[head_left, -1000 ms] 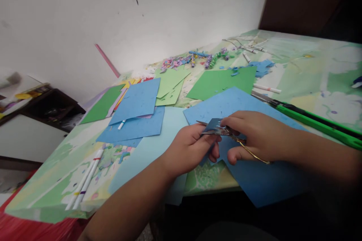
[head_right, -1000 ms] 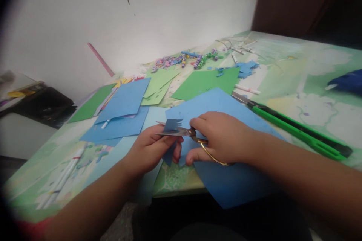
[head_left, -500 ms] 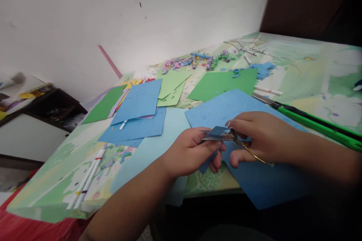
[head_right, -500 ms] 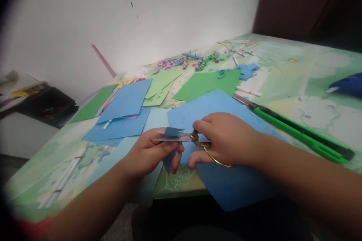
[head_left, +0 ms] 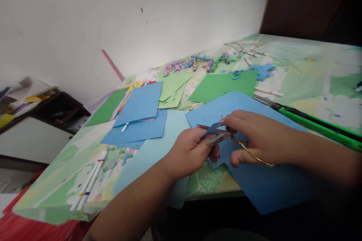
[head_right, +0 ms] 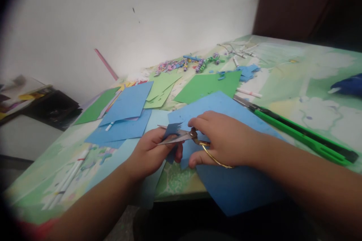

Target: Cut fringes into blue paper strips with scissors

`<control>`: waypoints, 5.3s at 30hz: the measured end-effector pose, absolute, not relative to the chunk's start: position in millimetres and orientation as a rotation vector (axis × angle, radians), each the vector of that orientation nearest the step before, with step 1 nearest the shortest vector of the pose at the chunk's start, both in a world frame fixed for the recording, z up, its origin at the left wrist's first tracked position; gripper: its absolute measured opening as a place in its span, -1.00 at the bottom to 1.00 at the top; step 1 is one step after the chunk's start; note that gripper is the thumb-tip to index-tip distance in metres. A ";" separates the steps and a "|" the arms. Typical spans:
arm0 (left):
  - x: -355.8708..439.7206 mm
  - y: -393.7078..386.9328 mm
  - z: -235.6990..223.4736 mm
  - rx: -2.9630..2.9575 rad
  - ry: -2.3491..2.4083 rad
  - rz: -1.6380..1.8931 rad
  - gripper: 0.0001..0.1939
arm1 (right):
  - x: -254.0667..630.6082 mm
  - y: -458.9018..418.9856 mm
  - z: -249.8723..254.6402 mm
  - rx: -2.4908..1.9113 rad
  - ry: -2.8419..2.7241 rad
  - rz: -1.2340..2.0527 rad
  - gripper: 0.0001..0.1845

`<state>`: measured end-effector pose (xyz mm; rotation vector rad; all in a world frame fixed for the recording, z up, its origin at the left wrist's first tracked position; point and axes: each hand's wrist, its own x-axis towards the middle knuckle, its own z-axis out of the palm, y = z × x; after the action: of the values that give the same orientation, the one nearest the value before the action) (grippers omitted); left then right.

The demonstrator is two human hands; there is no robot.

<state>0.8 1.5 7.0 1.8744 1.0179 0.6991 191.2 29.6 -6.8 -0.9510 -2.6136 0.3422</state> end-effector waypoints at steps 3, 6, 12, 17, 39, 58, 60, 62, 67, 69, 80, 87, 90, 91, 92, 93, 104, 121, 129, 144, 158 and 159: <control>2.1 0.6 7.0 1.879 1.042 0.695 -0.62 | 191.2 28.6 -6.6 -0.946 -2.594 0.406 -0.26; 2.4 0.2 4.0 1.832 1.030 0.712 -0.65 | 190.2 27.3 -6.4 -0.953 -2.596 0.461 -0.31; 2.5 0.7 -0.2 1.799 1.000 0.721 -0.67 | 189.2 27.8 -9.8 -0.914 -2.578 0.415 -0.28; 2.5 0.9 1.0 1.821 0.959 0.696 -0.63 | 190.5 28.3 -11.8 -0.913 -2.604 0.310 -0.26; 2.1 4.5 1.9 1.187 0.795 0.697 -0.77 | 193.5 33.8 -8.4 -0.928 -2.607 0.175 -0.36; 2.5 3.9 3.2 1.504 0.990 0.744 -0.82 | 189.3 32.7 -3.9 -0.955 -2.658 0.529 -0.36; 2.3 4.6 2.1 1.575 0.979 0.742 -0.81 | 189.1 32.7 -4.6 -0.934 -2.647 0.553 -0.32; 1.8 5.1 1.7 1.636 0.982 0.745 -0.80 | 189.3 32.9 -5.5 -0.922 -2.634 0.543 -0.28; 0.6 5.7 3.1 1.713 1.007 0.733 -0.81 | 190.4 32.4 -6.1 -0.881 -2.631 0.524 -0.24; 0.4 5.6 4.0 1.732 1.011 0.732 -0.81 | 190.6 31.9 -5.6 -0.874 -2.627 0.531 -0.26; -2.5 4.5 9.9 1.906 0.988 0.626 -0.71 | 191.0 31.2 -7.4 -0.833 -2.642 0.521 -0.33; -2.0 1.9 12.8 1.921 0.985 0.594 -0.70 | 189.8 28.6 -12.0 -0.874 -2.584 0.419 -0.33; -1.6 0.8 12.3 1.861 0.975 0.607 -0.73 | 190.3 28.7 -13.4 -0.861 -2.582 0.339 -0.35; -1.7 0.7 11.8 1.826 0.972 0.608 -0.75 | 190.5 28.8 -13.8 -0.857 -2.582 0.316 -0.35; -1.8 0.8 11.3 1.780 0.968 0.607 -0.76 | 190.7 28.9 -14.0 -0.856 -2.580 0.291 -0.36; -2.1 1.0 10.7 1.727 0.956 0.606 -0.78 | 190.9 29.1 -14.2 -0.857 -2.575 0.266 -0.36; -4.2 2.4 9.9 1.440 0.861 0.577 -0.82 | 191.2 31.2 -10.5 -0.876 -2.598 0.249 -0.38; 2.9 -0.1 9.6 1.620 1.139 0.727 -0.78 | 187.4 31.8 -8.4 -0.914 -2.587 0.512 -0.36; 1.2 0.1 10.8 1.645 1.133 0.703 -0.78 | 187.7 30.8 -10.1 -0.881 -2.590 0.520 -0.35; -3.3 0.7 11.2 1.298 0.895 0.616 -0.81 | 190.2 29.8 -14.6 -0.879 -2.539 0.194 -0.35; -4.5 5.5 10.1 1.284 0.956 0.744 -0.84 | 186.5 32.7 -8.2 -1.008 -2.620 0.483 -0.40; -3.3 5.1 10.2 1.302 0.978 0.767 -0.85 | 186.5 32.5 -8.0 -1.003 -2.623 0.498 -0.40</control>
<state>-3.3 5.1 10.2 1.3018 0.9784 0.7675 186.5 32.5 -8.0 -1.0032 -2.6229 0.4977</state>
